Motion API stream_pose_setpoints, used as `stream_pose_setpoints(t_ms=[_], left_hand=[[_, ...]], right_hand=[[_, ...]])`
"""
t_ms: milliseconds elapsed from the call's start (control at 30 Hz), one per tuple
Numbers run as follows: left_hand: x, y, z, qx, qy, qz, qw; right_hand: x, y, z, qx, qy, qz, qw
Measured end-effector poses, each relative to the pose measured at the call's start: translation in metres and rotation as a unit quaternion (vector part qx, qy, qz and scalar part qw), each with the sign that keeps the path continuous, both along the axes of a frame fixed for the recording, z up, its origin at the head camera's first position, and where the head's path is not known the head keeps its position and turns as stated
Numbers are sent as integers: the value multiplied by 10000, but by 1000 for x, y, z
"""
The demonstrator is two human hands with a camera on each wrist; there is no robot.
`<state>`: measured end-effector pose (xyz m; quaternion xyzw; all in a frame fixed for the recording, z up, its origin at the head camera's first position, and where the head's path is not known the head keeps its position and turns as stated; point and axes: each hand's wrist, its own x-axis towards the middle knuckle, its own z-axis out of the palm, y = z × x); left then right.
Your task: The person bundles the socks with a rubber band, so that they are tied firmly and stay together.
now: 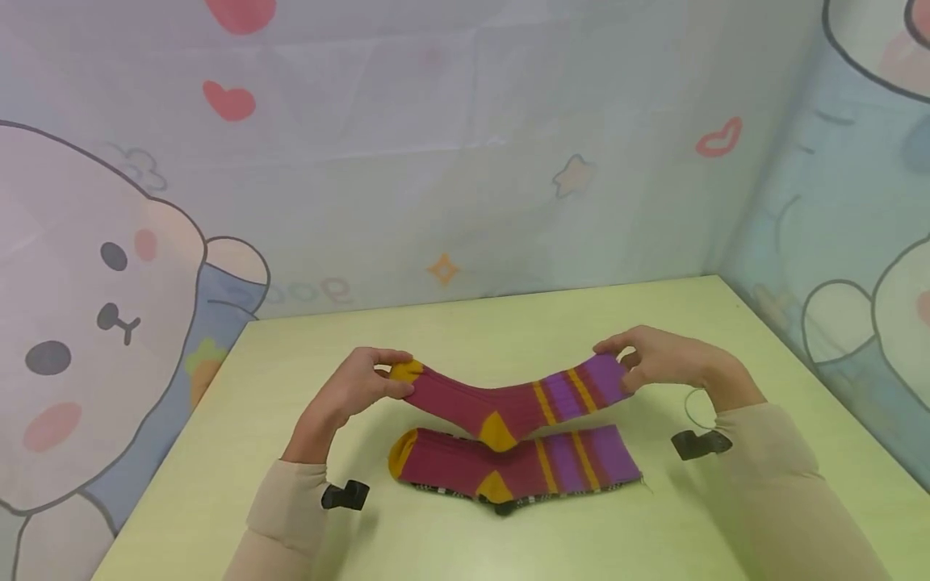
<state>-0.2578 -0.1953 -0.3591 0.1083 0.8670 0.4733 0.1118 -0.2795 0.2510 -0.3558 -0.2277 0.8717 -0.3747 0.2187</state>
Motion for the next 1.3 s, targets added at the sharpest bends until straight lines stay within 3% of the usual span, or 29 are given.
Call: stream_pose_setpoints(t_ms=[200,400,600,800,933,1300], left_hand=[[7,-6,-8,-128,-174,-299,9993],[12,-10,-10,-242,-374,-535,9976],[11,-11,-15,-407,-337,-757,9957],[9,-6,-20,-524,-414,-798,9946],[9,-3,-22,-737,-430,-834,9929],[11,-1,-24,-890,-553,-1331,9855]], right_hand=[[3,0,-4,299,-164,560,9978],[9,-5,-7,356,-456,762,9954],[14,-14,-15,136,-697,890,9935],[16,-19,-22,143,-794,918,9925],[17,-19,-21,229,-843,890,9922],[17,-20,-19,419,-787,882,9921]])
